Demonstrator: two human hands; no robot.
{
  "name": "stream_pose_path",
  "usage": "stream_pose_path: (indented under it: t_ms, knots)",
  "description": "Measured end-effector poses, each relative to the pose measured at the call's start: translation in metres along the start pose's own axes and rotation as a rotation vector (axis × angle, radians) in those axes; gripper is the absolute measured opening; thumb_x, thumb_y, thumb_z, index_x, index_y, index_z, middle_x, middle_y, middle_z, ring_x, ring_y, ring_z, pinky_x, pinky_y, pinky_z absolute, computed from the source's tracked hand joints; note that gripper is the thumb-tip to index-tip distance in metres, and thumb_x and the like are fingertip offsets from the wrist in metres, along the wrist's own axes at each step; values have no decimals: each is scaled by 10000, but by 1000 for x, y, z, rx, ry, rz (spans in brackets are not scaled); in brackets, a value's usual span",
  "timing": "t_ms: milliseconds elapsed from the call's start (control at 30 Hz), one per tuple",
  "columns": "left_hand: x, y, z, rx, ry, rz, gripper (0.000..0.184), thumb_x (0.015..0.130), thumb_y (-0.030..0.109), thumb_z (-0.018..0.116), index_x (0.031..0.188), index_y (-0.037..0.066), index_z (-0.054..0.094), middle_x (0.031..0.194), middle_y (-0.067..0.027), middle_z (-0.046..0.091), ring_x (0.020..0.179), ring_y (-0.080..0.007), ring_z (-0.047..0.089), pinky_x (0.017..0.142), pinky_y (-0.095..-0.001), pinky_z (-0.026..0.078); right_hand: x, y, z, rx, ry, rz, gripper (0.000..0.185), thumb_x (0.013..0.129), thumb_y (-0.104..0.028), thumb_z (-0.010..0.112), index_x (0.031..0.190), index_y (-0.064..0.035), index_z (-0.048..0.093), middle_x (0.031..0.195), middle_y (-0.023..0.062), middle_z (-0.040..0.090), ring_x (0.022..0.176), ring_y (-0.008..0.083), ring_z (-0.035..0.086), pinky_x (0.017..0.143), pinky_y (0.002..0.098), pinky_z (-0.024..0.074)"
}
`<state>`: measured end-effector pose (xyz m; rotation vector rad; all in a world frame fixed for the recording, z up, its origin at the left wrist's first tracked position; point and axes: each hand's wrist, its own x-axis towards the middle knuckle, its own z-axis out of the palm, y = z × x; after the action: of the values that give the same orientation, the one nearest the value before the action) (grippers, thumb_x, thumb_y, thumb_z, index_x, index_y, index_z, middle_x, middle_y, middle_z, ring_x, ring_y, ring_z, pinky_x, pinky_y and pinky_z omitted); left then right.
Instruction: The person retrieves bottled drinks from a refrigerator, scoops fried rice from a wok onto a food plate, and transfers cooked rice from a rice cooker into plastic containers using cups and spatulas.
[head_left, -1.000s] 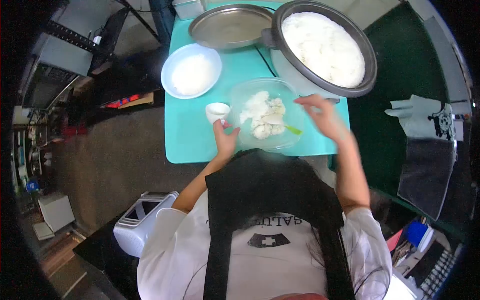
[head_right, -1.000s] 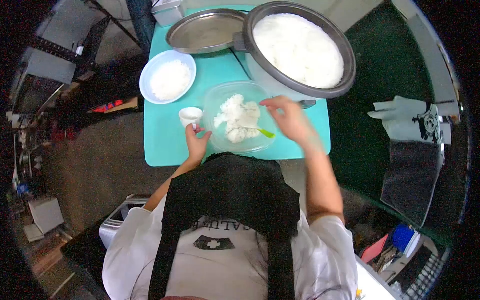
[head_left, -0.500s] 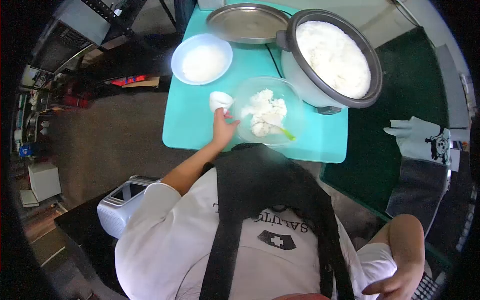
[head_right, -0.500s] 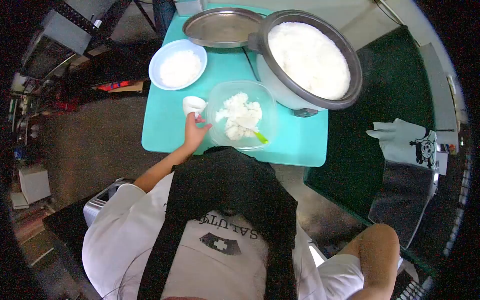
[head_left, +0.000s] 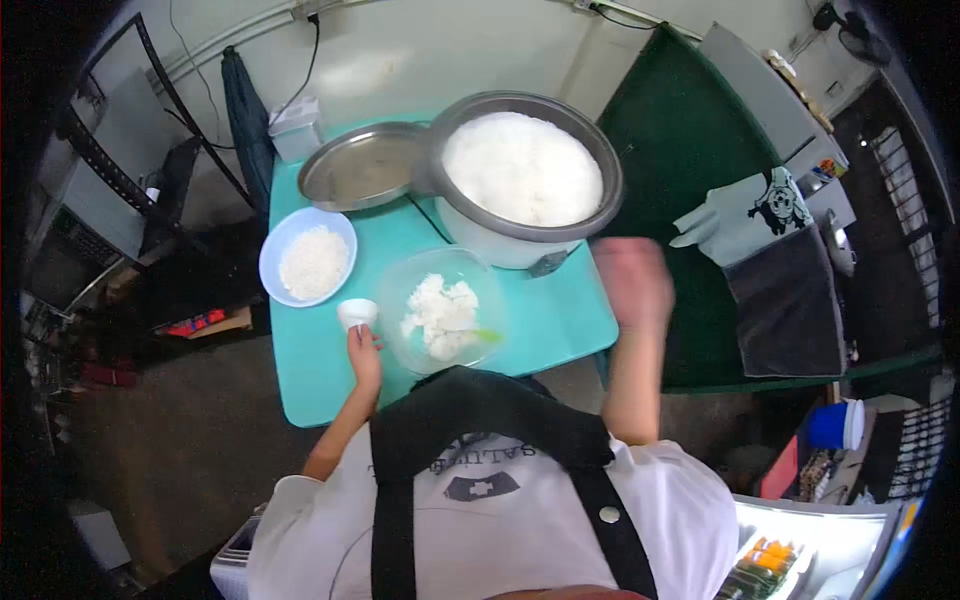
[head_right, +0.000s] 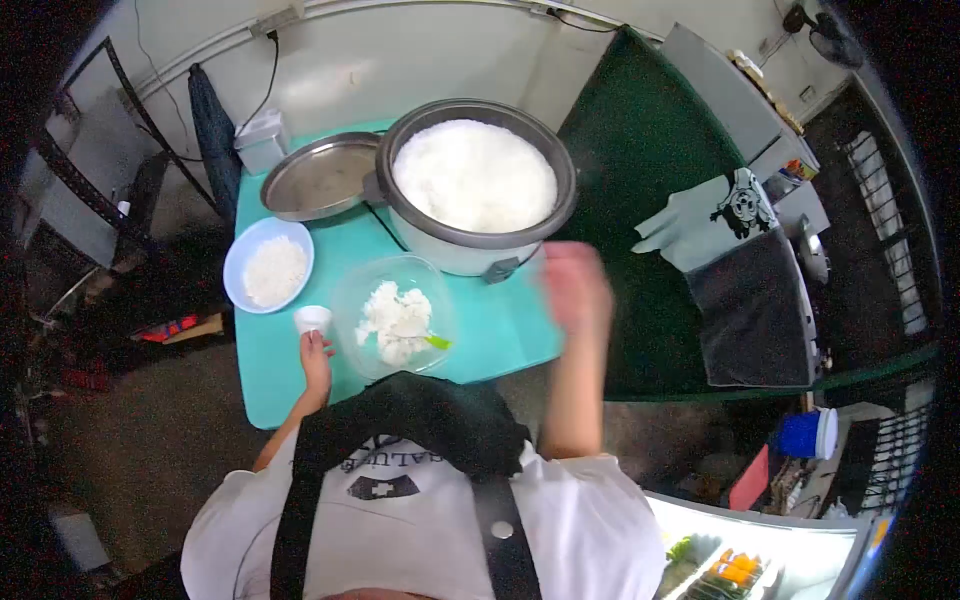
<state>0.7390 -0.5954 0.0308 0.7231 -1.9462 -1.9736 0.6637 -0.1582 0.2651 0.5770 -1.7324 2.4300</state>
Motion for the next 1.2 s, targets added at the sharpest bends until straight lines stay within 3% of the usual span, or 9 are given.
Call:
stream_pose_path:
  t_ms: [33, 67, 100, 233, 433, 633, 800, 967, 1200]
  knots:
    - [3, -5, -2, -37, 22, 7, 246, 992, 231, 419, 1010, 7, 518, 940, -73, 537, 785, -147, 553, 612, -291, 498, 0, 78, 30, -328, -102, 316, 272, 793, -132, 657, 1057, -70, 666, 909, 81, 663, 833, 189, 622, 763, 350, 505]
    - [1, -3, -3, -24, 28, 10, 246, 992, 231, 419, 1010, 7, 518, 940, -73, 537, 785, -147, 553, 612, -291, 498, -16, 120, 66, -799, -377, 577, 363, 804, -237, 668, 1133, -88, 644, 1081, 128, 650, 983, 292, 608, 837, 360, 492]
    - [2, 2, 0, -93, 37, 1, 242, 993, 232, 417, 1006, 13, 518, 944, -73, 533, 789, -146, 554, 614, -290, 497, -31, 167, 84, -970, -628, 295, 407, 787, -270, 684, 1145, -82, 642, 1103, 154, 634, 1011, 310, 598, 851, 402, 488]
    - [-7, 9, 5, -123, 67, 14, 243, 1000, 247, 410, 985, 27, 512, 926, -65, 529, 789, -144, 558, 622, -290, 496, -51, 216, 105, -1476, -934, 259, 266, 781, -155, 621, 1033, -74, 655, 994, 194, 626, 1003, 319, 593, 839, 441, 490]
    - [-31, 42, 36, -149, 168, 104, 271, 1013, 275, 399, 973, 30, 508, 875, -62, 534, 765, -148, 566, 632, -293, 499, -28, 242, 75, -1458, -1083, 240, 160, 814, -95, 519, 898, -23, 635, 891, 199, 657, 852, 301, 659, 702, 433, 536]
    - [-59, 102, 106, -140, 283, 152, 247, 1015, 258, 400, 958, 41, 503, 843, -47, 530, 778, -133, 563, 669, -282, 494, 56, 91, 38, -1352, -824, -83, 276, 863, -95, 459, 1077, -84, 632, 923, 105, 675, 841, 286, 662, 728, 454, 515]
    - [-87, 134, 198, -211, 337, 153, 222, 1011, 236, 414, 906, 57, 494, 814, -37, 516, 779, -134, 556, 686, -287, 486, 211, -5, -71, -1655, -493, -376, 297, 815, -87, 486, 1020, -174, 682, 913, 60, 663, 898, 222, 620, 824, 462, 384]
    - [-125, 151, 286, -434, 303, 269, 218, 1010, 197, 403, 881, 41, 484, 802, -43, 519, 772, -132, 536, 741, -284, 448, 338, 39, -158, -1974, -390, -322, 227, 801, -127, 524, 912, -161, 719, 846, 66, 672, 890, 247, 621, 812, 466, 375]
    - [-151, 171, 322, -247, 152, 266, 193, 991, 128, 430, 842, 22, 492, 835, -48, 491, 786, -127, 497, 750, -273, 411, 395, 119, -151, -2337, -662, -406, 201, 845, -169, 533, 838, -126, 729, 889, 45, 697, 929, 220, 606, 906, 419, 326]
